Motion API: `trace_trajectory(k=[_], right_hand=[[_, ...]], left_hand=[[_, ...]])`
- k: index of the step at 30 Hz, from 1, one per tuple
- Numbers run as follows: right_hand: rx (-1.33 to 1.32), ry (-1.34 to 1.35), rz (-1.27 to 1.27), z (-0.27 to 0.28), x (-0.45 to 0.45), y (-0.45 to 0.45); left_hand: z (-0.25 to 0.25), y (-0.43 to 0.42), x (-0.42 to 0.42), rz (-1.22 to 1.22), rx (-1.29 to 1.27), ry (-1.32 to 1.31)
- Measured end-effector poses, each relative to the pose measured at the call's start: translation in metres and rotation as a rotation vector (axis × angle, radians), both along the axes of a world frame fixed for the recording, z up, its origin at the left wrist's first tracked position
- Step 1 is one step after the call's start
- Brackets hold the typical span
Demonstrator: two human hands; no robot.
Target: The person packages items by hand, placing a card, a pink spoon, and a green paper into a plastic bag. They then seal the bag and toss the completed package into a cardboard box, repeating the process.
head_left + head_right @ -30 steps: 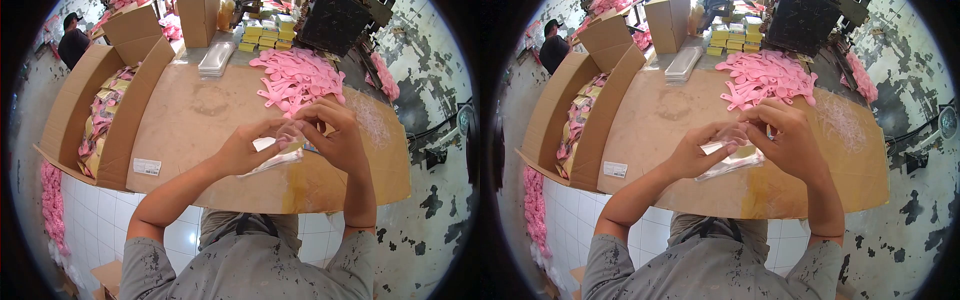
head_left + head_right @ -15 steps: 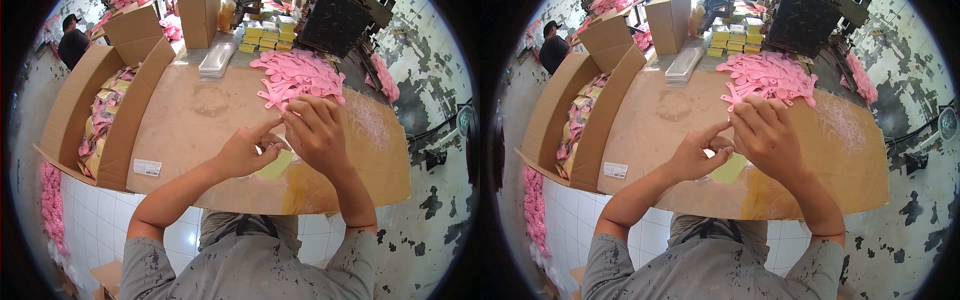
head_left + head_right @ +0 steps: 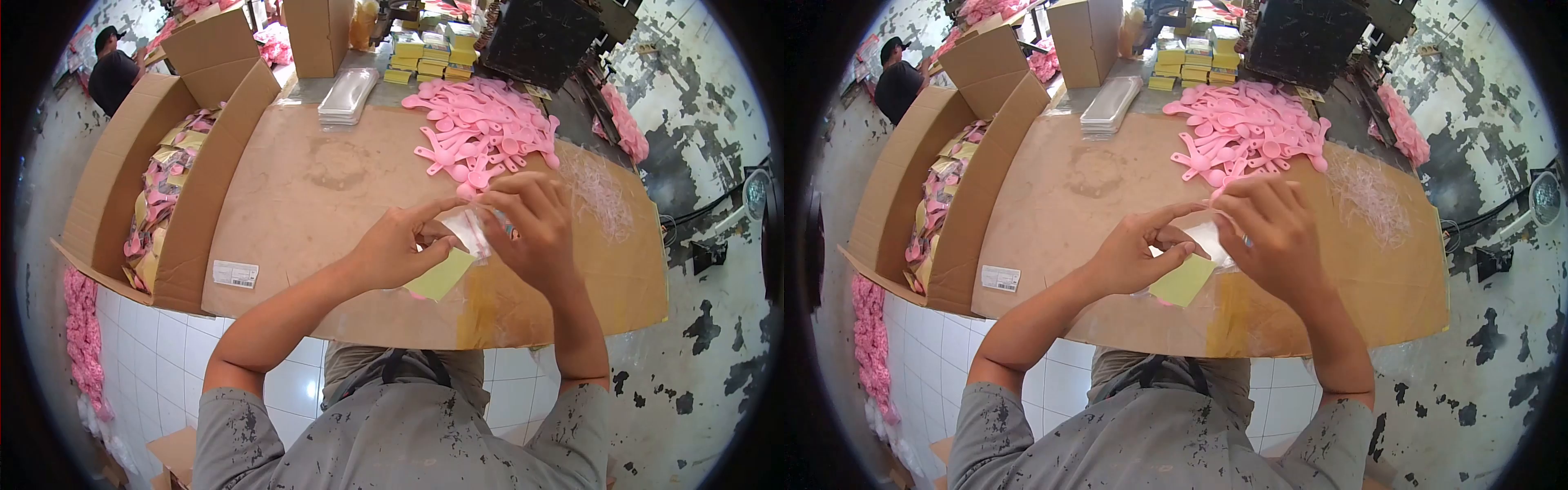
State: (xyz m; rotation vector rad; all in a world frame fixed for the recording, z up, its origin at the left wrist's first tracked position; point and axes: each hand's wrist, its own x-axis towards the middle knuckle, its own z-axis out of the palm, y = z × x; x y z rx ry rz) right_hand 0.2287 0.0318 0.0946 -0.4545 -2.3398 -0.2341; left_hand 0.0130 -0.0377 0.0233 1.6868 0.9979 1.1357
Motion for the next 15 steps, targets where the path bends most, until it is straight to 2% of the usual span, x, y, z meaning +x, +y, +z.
trace_trajectory(k=[6, 9, 12, 15], right_hand=[[0.269, -0.073, -0.05, -0.024, -0.013, 0.005], [0.29, -0.116, -0.097, -0.03, -0.018, 0.004], [0.248, -0.115, -0.094, -0.036, -0.022, 0.01], [0.026, 0.014, -0.073, -0.03, -0.019, 0.017]], left_hand=[[-0.002, 0.0, 0.001, 0.028, 0.1, 0.131], [-0.005, 0.0, 0.002, 0.041, 0.099, 0.162], [0.0, -0.001, 0.002, 0.032, 0.066, 0.218], [0.003, 0.0, 0.0, 0.021, 0.058, 0.226]])
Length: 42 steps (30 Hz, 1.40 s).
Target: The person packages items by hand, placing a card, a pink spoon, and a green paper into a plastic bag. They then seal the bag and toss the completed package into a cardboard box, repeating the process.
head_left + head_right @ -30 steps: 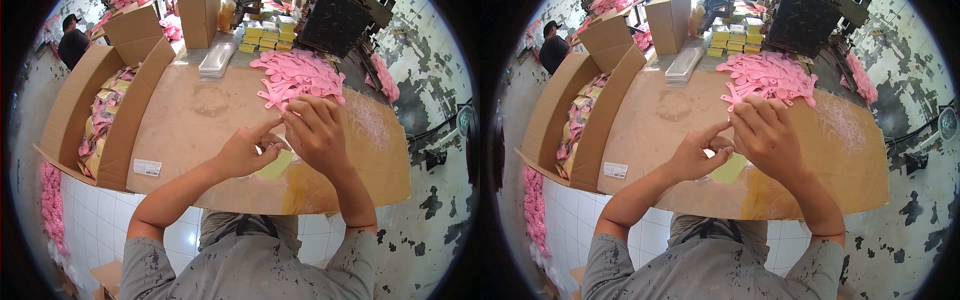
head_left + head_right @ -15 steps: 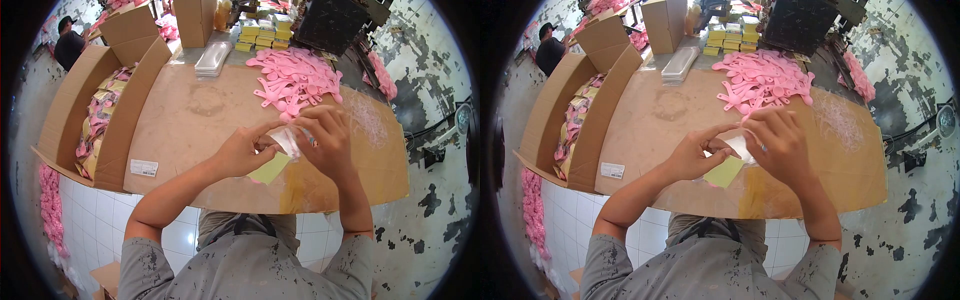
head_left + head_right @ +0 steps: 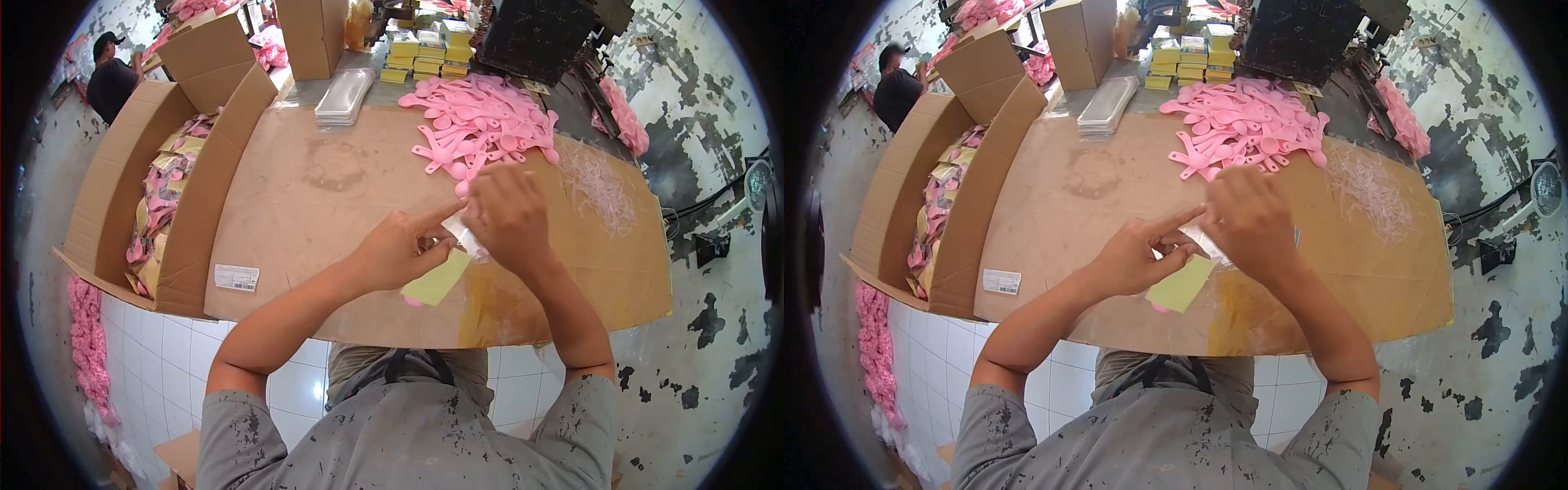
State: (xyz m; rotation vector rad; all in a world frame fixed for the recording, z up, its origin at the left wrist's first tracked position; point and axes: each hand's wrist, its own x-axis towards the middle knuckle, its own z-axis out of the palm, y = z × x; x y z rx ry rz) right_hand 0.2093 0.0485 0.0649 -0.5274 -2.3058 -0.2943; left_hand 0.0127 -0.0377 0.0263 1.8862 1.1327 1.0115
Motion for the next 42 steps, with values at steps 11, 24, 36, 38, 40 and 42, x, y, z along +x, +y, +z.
trace_trajectory(k=[11, 24, 36, 38, 40, 42], right_hand=[[-0.816, 0.399, -0.384, -0.034, 0.255, 0.162], [-1.049, 0.131, 0.295, -0.001, 0.05, 0.005], [-1.452, 0.404, 0.391, -0.034, 0.03, 0.023], [-1.461, 0.436, 0.403, -0.039, 0.031, 0.025], [-1.467, 0.47, 0.424, -0.044, 0.032, 0.027], [-1.474, 0.502, 0.452, -0.048, 0.034, 0.029]], left_hand=[[0.007, 0.004, -0.005, -0.03, -0.221, -0.463], [-0.005, 0.013, 0.001, 0.029, -0.224, -0.578], [-0.011, 0.015, -0.005, 0.116, -0.218, -0.52], [-0.011, 0.015, -0.005, 0.127, -0.22, -0.492], [-0.016, 0.017, -0.004, 0.13, -0.206, -0.514], [-0.017, 0.018, -0.004, 0.139, -0.197, -0.491]])
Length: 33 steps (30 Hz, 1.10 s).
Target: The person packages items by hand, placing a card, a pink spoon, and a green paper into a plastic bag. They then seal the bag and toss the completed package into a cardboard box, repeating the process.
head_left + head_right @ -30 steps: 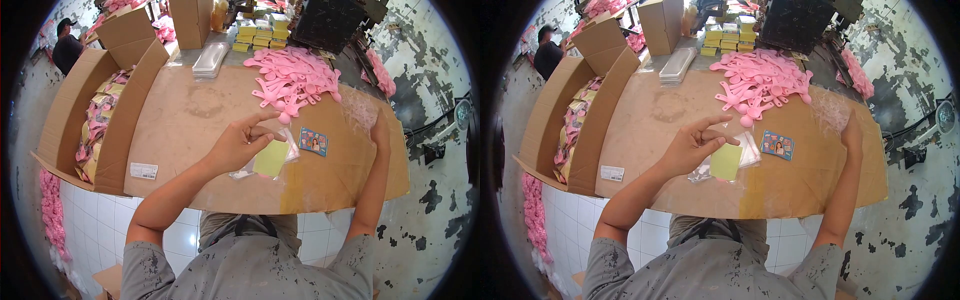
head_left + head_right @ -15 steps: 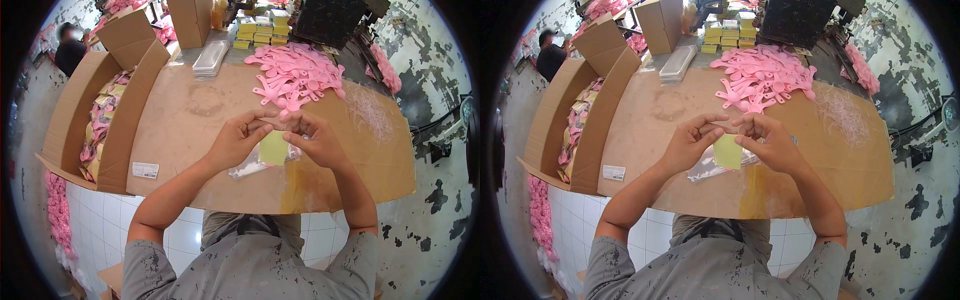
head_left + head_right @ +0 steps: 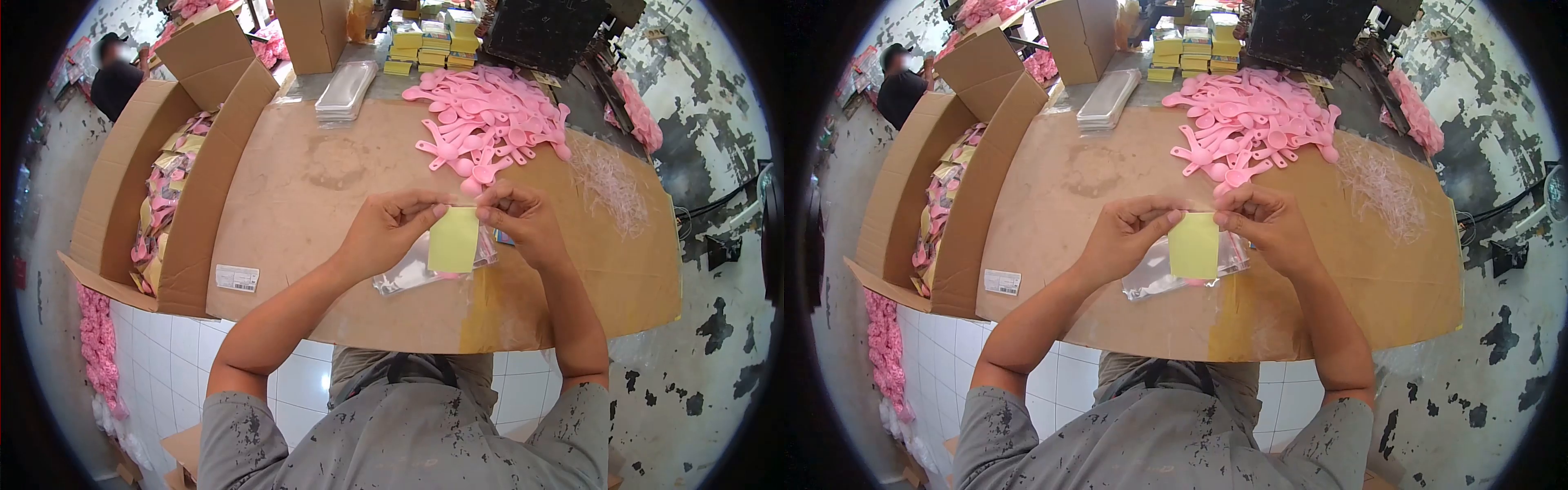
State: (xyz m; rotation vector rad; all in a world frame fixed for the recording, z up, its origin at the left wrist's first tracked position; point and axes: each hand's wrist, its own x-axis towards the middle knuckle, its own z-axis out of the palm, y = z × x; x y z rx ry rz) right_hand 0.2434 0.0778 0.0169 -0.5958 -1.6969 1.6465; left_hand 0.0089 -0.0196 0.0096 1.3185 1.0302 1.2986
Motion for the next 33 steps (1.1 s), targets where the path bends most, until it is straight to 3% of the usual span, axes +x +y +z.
trace_trajectory(k=[8, 12, 15, 17, 23, 33], right_hand=[[0.059, 0.057, 0.042, -0.005, 0.006, 0.006], [0.126, -0.03, 0.035, -0.005, 0.011, 0.01], [0.0, 0.079, 0.119, 0.001, 0.013, 0.01], [0.092, -0.021, 0.073, 0.001, 0.014, 0.009], [0.079, -0.037, 0.045, -0.003, 0.01, 0.006], [0.004, -0.001, 0.08, -0.007, 0.007, 0.007]], left_hand=[[-0.004, 0.001, -0.004, -0.039, 0.13, 0.076], [-0.006, 0.002, -0.01, -0.077, 0.042, 0.129], [0.0, 0.001, -0.01, -0.13, -0.028, -0.088], [0.001, 0.003, -0.008, -0.167, -0.106, -0.291], [-0.007, 0.006, -0.008, -0.126, -0.08, 0.004], [0.0, 0.004, -0.006, -0.103, -0.06, 0.025]])
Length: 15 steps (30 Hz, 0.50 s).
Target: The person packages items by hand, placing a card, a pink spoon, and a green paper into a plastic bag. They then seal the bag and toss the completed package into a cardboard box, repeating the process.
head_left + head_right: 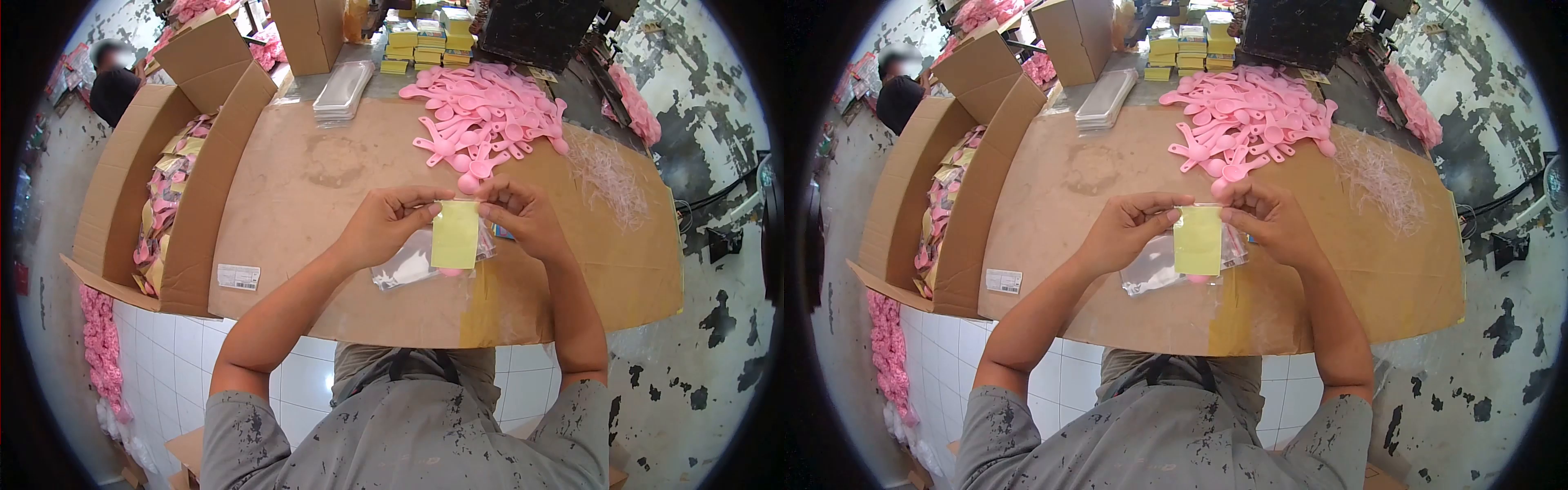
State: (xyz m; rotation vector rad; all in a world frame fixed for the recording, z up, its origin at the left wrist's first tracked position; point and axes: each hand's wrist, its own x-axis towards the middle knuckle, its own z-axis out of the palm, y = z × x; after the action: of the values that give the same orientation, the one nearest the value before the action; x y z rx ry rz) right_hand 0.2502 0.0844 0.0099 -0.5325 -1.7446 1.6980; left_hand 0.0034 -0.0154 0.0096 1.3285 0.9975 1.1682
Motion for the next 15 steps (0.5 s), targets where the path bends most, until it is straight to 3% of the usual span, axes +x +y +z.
trace_trajectory(k=[3, 6, 8, 11, 15], right_hand=[[0.054, 0.024, -0.056, 0.01, -0.008, -0.015], [0.121, -0.186, 0.036, 0.007, -0.003, -0.015], [0.081, -0.149, 0.074, 0.003, 0.001, -0.009], [0.119, -0.174, 0.065, 0.01, 0.002, -0.007], [0.086, -0.057, 0.094, 0.036, -0.006, -0.017]], left_hand=[[0.003, -0.001, 0.0, 0.028, 0.019, 0.001], [0.005, -0.001, -0.002, 0.032, 0.049, -0.012], [0.007, -0.001, -0.004, 0.036, 0.07, 0.0], [0.012, -0.001, 0.003, 0.086, 0.082, -0.226], [0.001, 0.0, -0.003, -0.02, 0.057, -0.004]])
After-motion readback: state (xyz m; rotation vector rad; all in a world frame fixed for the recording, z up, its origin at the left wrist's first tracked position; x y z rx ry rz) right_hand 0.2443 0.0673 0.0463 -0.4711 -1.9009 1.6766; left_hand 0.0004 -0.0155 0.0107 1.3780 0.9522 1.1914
